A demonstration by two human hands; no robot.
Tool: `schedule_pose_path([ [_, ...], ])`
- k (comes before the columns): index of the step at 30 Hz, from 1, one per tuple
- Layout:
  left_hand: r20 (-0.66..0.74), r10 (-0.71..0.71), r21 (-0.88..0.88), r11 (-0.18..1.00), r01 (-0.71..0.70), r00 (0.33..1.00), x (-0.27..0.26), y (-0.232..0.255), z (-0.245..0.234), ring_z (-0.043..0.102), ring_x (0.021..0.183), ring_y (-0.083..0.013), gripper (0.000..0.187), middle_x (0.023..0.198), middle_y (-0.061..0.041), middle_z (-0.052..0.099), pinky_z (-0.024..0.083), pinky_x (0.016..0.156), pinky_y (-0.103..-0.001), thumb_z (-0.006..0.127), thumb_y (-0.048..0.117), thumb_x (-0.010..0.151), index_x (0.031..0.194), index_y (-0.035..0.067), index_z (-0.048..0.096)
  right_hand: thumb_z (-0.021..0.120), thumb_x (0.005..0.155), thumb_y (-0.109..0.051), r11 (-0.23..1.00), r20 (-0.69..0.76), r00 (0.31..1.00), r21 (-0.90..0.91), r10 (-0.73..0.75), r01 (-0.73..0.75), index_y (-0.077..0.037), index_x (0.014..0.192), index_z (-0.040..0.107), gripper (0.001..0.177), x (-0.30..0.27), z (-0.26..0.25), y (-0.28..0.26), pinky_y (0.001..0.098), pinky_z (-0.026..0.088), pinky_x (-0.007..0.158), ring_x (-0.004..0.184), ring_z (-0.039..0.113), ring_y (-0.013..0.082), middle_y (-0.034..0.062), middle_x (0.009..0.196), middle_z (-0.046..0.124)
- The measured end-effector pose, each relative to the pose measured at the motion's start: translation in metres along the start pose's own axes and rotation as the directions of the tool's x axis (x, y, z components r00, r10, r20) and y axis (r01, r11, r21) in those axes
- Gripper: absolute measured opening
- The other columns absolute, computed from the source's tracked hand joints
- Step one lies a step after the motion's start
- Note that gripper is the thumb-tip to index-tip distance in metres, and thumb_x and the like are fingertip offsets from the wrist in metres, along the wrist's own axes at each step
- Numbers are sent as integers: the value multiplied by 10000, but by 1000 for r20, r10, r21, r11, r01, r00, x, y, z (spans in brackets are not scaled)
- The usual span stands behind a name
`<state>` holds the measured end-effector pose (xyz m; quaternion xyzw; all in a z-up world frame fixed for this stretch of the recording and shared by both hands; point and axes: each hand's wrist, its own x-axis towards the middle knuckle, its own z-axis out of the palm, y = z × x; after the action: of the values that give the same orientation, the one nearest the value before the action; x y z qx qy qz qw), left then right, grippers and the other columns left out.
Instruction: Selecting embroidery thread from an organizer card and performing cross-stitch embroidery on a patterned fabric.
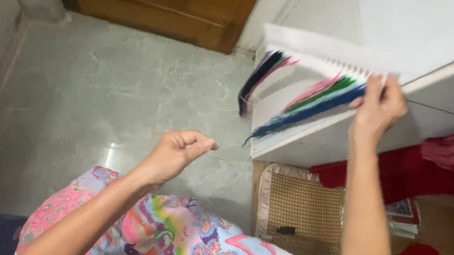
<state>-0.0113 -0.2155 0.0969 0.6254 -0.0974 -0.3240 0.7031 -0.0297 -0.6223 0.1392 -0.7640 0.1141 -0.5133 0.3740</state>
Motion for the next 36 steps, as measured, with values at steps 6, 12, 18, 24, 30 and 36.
schedule_pose_path([
  [6, 119, 224, 133, 962, -239, 967, -23, 5, 49, 615, 736, -122, 147, 785, -94, 761, 515, 681, -273, 723, 170, 958, 1009, 61, 807, 732, 1003, -132, 931, -83, 954, 259, 287, -258, -24, 972, 708, 115, -90, -14, -65, 247, 475, 366, 436, 597, 164, 97, 731, 606],
  [12, 161, 463, 421, 766, -485, 872, -74, 27, 73, 642, 601, -164, 145, 704, -100, 722, 488, 545, -295, 708, 163, 944, 1013, 105, 822, 730, 998, -166, 779, -7, 854, 412, 521, -472, -58, 990, 723, 108, -172, -24, -117, 241, 529, 403, 479, 542, 112, 41, 735, 583],
  [18, 148, 604, 502, 636, -585, 783, -97, 26, 71, 737, 741, -375, 139, 796, -160, 764, 551, 636, -410, 709, 147, 907, 1003, 98, 797, 736, 984, -191, 692, 93, 807, 464, 583, -553, -92, 998, 734, 100, -224, -29, -153, 208, 560, 466, 564, 526, 75, 3, 734, 597],
  [24, 243, 857, 753, 129, -645, 456, -111, 13, 66, 622, 925, -295, 49, 990, -44, 664, 469, 793, -392, 712, 238, 913, 908, 204, 748, 727, 982, -182, 682, 169, 837, 508, 520, -526, -84, 1029, 748, 111, -250, -37, -170, 192, 586, 505, 619, 551, 54, 17, 760, 660],
  [30, 463, 785, 796, -165, -582, 412, -126, 27, 62, 488, 1349, -345, 28, 1456, -94, 573, 259, 1109, -583, 768, 245, 857, 851, 223, 751, 715, 985, -161, 757, 162, 888, 471, 431, -454, -64, 1088, 755, 147, -263, -52, -180, 202, 599, 520, 667, 570, 44, 32, 809, 678],
  [36, 498, 570, 648, 256, -717, 653, -118, 40, 50, 626, 864, -279, 49, 903, -37, 693, 470, 814, -422, 815, 253, 832, 851, 211, 800, 730, 951, -120, 742, 238, 896, 501, 376, -445, -39, 973, 761, 89, -271, -59, -183, 198, 567, 531, 671, 577, 52, 32, 764, 675],
])
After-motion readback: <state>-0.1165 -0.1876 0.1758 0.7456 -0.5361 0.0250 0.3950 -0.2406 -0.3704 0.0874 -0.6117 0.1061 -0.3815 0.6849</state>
